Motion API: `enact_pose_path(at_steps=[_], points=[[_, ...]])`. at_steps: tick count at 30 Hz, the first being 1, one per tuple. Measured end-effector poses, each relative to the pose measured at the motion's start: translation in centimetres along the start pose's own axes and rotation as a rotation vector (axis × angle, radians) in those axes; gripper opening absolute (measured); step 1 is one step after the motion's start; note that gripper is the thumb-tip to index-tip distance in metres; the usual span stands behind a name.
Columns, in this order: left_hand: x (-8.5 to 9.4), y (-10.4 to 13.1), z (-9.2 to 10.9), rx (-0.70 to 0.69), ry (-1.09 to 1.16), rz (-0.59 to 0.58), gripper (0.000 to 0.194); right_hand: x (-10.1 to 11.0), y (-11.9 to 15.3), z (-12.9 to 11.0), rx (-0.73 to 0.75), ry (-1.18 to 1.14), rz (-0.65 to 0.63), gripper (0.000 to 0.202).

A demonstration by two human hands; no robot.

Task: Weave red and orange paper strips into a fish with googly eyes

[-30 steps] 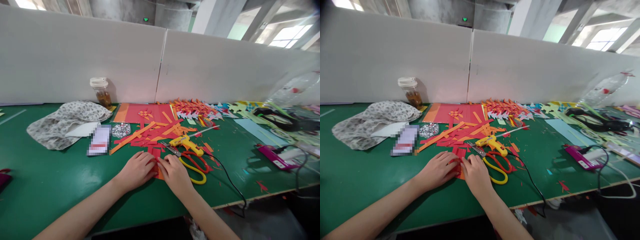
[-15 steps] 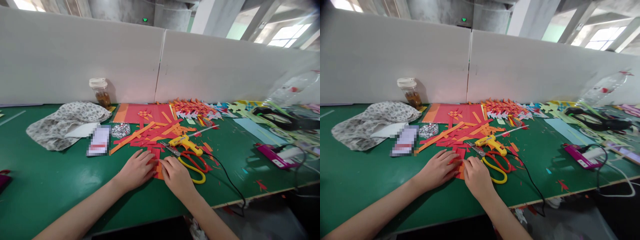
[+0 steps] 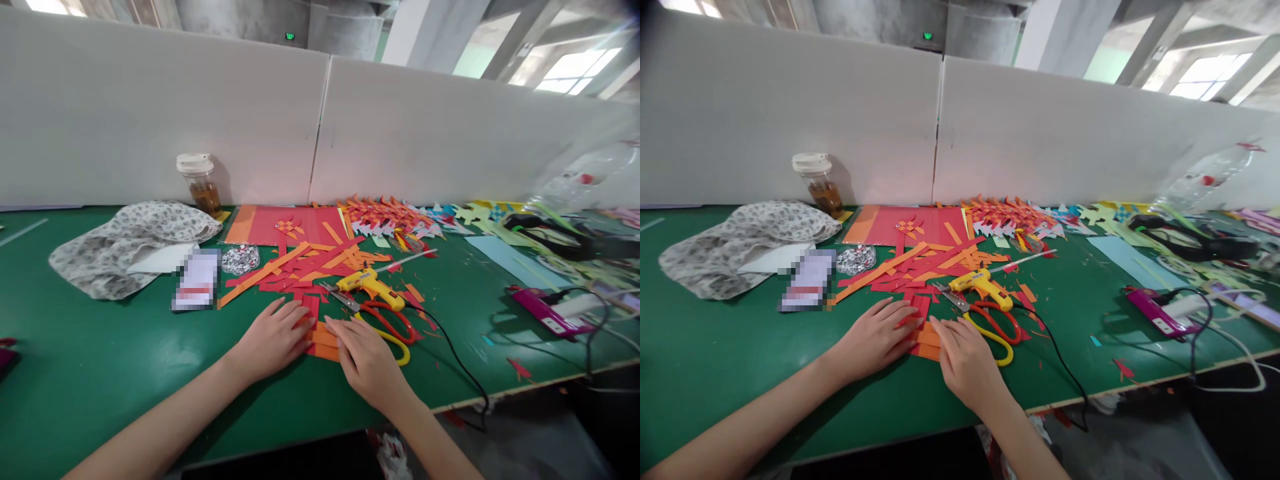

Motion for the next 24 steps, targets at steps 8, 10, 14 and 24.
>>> enact_pose_path(at_steps=[8, 10, 14, 24], points=[[0.1, 0.0, -0.2, 0.017, 0.049, -0.02, 0.035, 1.6, 0.8, -1.3, 0.094, 0.005, 0.066, 0.037], [0.0, 0.1, 0.0, -0.008, 0.048, -0.019, 0.035, 1.6, 0.9, -1.2, 0.081, 0.0, 0.054, 0.034], [-0.5, 0.1, 0.4, -0.053, 0.08, -0.036, 0.028, 1.5, 1.0, -1.0, 0.053, -0.01, 0.059, 0.032], [-0.4, 0.0, 0.2, -0.027, 0.211, -0.043, 0.029, 1.8, 0.6, -1.1, 0.038, -0.038, 0.077, 0.029]])
Point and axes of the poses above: each hand's wrist, its own y-axis away from the middle knuckle, its own x-axis out of the back of the hand, z = x × y, the point moved 9 cm from there along -y, towards the middle knuckle, and after that the axes turned 1 degree about z, right-handed, at the moved point
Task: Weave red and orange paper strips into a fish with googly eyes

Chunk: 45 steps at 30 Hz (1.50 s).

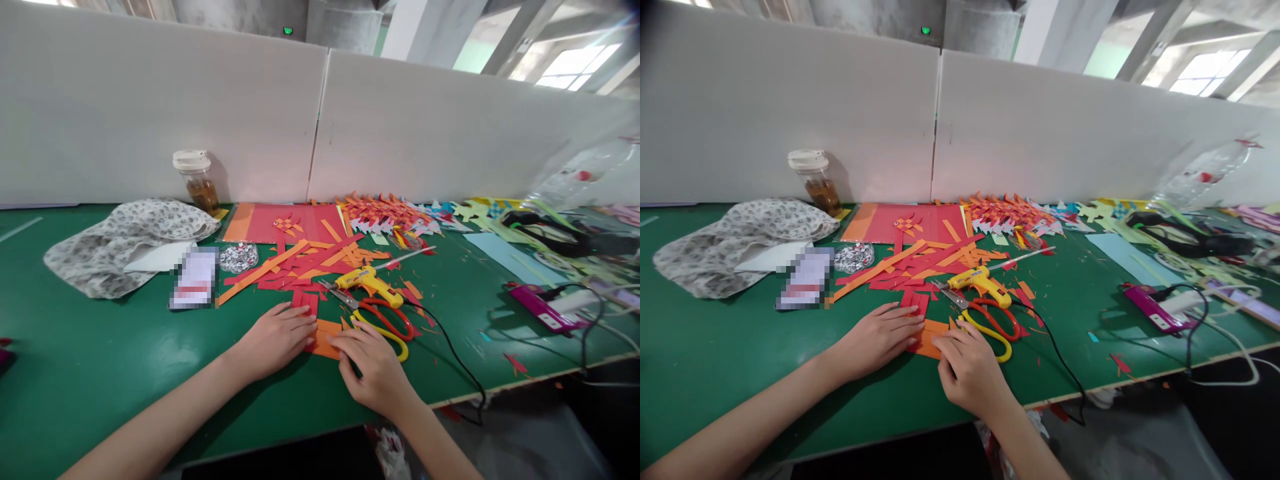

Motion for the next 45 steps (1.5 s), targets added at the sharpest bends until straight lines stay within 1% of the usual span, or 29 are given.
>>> enact_pose_path(at_steps=[2, 4, 6, 8, 9, 11, 13, 16, 18, 21, 24, 29, 33, 36, 39, 41, 43, 45], points=[[0.4, 0.1, -0.3, 0.022, 0.067, -0.008, 0.03, -0.1, -0.1, 0.0, 0.006, -0.002, -0.005, 0.028], [1.1, 0.1, -0.8, 0.052, 0.126, 0.033, 0.032, -0.2, 0.0, 0.0, 0.012, -0.001, -0.008, 0.028], [2.3, 0.3, -1.9, 0.119, 0.154, 0.136, 0.033, -0.2, 0.0, 0.0, 0.018, 0.0, -0.006, 0.027], [3.4, 0.8, -3.5, 0.219, 0.143, 0.245, 0.032, -0.2, 0.1, -0.1, 0.025, 0.002, -0.003, 0.027], [3.7, 1.0, -4.3, 0.272, 0.125, 0.276, 0.031, -0.2, 0.1, -0.1, 0.027, 0.004, -0.003, 0.027], [3.7, 1.4, -5.6, 0.35, 0.086, 0.285, 0.028, -0.2, 0.2, 0.0, 0.022, 0.013, 0.002, 0.029], [3.3, 1.6, -6.1, 0.374, 0.063, 0.257, 0.025, -0.2, 0.2, 0.2, 0.012, 0.025, 0.014, 0.031], [2.9, 1.4, -5.8, 0.345, 0.063, 0.22, 0.022, 0.0, 0.2, 0.4, 0.001, 0.042, 0.036, 0.03], [2.9, 1.3, -5.4, 0.324, 0.072, 0.218, 0.02, 0.1, 0.1, 0.3, 0.003, 0.049, 0.04, 0.03], [3.0, 1.2, -5.3, 0.328, 0.097, 0.241, 0.018, 0.0, 0.0, -0.2, 0.04, 0.044, 0.016, 0.03], [2.6, 1.2, -5.5, 0.334, 0.16, 0.239, 0.018, -0.4, -0.2, -0.9, 0.088, 0.032, -0.028, 0.028], [2.0, 0.9, -5.5, 0.305, 0.24, 0.213, 0.012, -0.6, -0.2, -0.7, 0.072, 0.023, -0.041, 0.025], [2.0, 0.7, -4.6, 0.2, 0.208, 0.162, 0.01, -0.7, -0.2, -0.5, 0.051, 0.004, -0.041, 0.023], [2.0, 0.9, -4.2, 0.132, 0.152, 0.127, 0.013, -0.5, -0.2, -0.3, 0.022, -0.036, -0.02, 0.02], [2.1, 1.0, -3.9, 0.101, 0.111, 0.121, 0.015, 0.4, -0.6, 1.3, -0.05, -0.029, 0.065, 0.017], [2.0, 1.0, -3.7, 0.081, 0.086, 0.113, 0.016, 1.5, -0.9, 3.3, -0.138, 0.061, 0.159, 0.018], [1.9, 1.0, -3.4, 0.068, 0.062, 0.107, 0.017, 2.3, -1.3, 6.0, -0.256, 0.19, 0.203, 0.02], [2.0, 1.0, -3.3, 0.059, 0.043, 0.116, 0.018, 2.4, -1.9, 8.3, -0.328, 0.319, 0.161, 0.029]])
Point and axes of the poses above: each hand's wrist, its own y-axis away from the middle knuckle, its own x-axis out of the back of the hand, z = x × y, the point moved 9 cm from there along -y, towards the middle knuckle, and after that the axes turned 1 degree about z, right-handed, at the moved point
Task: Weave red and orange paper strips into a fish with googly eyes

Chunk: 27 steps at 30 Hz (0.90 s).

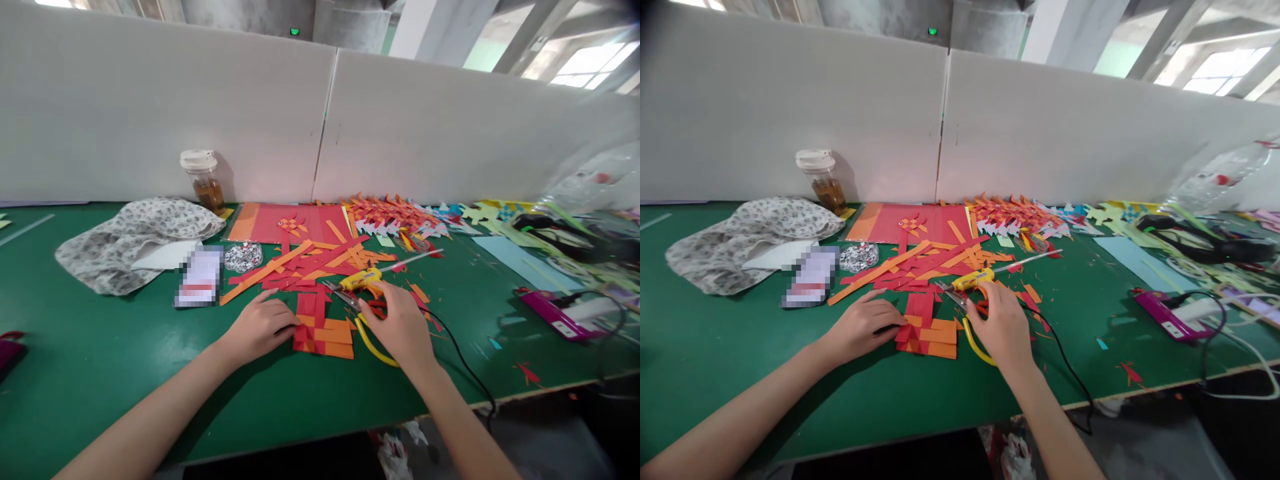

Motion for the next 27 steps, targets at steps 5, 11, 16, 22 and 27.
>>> enact_pose_path(at_steps=[5, 11, 16, 22, 27], points=[[0.1, 0.2, 0.3, -0.034, -0.014, -0.006, 0.016, -1.6, -1.8, 3.0, -0.085, 0.162, -0.125, 0.046], [0.2, 0.2, 0.5, -0.07, -0.008, -0.033, 0.017, -2.8, -1.5, 5.3, -0.279, 0.172, -0.297, 0.041], [0.4, 0.2, 0.7, -0.093, -0.028, -0.017, 0.017, -2.4, -1.7, 6.3, -0.337, 0.033, -0.194, 0.039], [0.5, 0.3, 0.8, -0.102, -0.049, 0.004, 0.017, 0.5, -2.3, 4.0, -0.248, -0.21, 0.173, 0.042], [0.5, 0.1, 1.2, -0.142, -0.086, 0.003, 0.017, -0.5, -2.1, -2.0, 0.084, -0.229, 0.135, 0.039]])
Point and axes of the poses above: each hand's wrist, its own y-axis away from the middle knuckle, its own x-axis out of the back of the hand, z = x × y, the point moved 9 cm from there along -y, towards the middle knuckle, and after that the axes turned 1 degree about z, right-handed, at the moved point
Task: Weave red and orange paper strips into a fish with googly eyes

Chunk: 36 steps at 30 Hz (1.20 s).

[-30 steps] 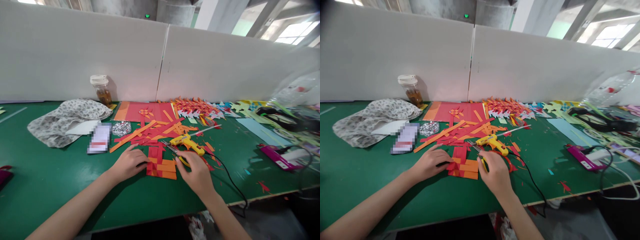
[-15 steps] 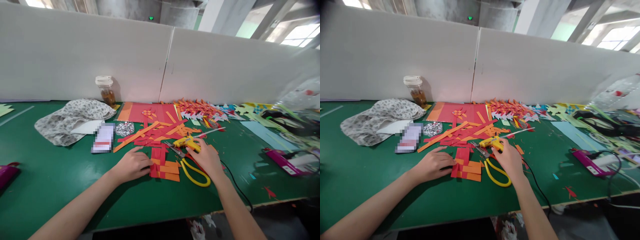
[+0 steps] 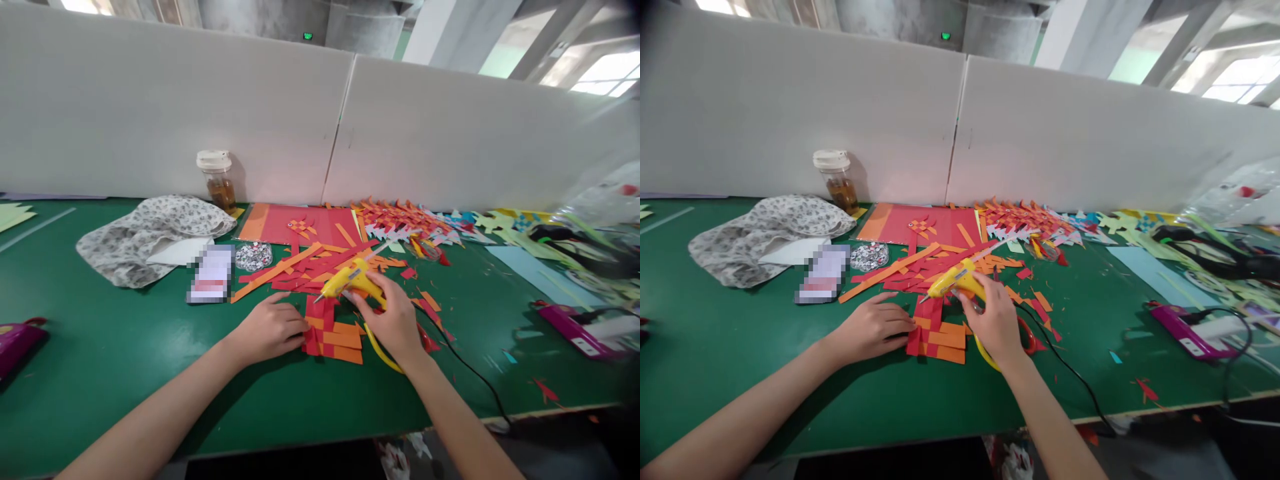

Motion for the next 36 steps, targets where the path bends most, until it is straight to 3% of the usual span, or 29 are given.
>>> enact_pose_path(at_steps=[4, 10, 19, 36], points=[[0.2, -0.1, 0.1, -0.019, -0.037, 0.015, 0.018, -1.9, 0.8, -1.3, 0.083, 0.025, -0.135, 0.038], [0.0, -0.1, 0.1, -0.032, -0.066, -0.008, 0.018, -1.9, 1.2, -0.6, 0.067, 0.018, -0.124, 0.036], [-0.2, -0.1, 0.0, -0.024, 0.006, 0.006, 0.015, -2.6, 1.4, 0.2, 0.016, 0.022, -0.208, 0.026], [-0.1, -0.2, 0.0, -0.019, -0.057, -0.028, 0.019, -2.1, 1.3, 0.0, 0.043, 0.016, -0.163, 0.023]])
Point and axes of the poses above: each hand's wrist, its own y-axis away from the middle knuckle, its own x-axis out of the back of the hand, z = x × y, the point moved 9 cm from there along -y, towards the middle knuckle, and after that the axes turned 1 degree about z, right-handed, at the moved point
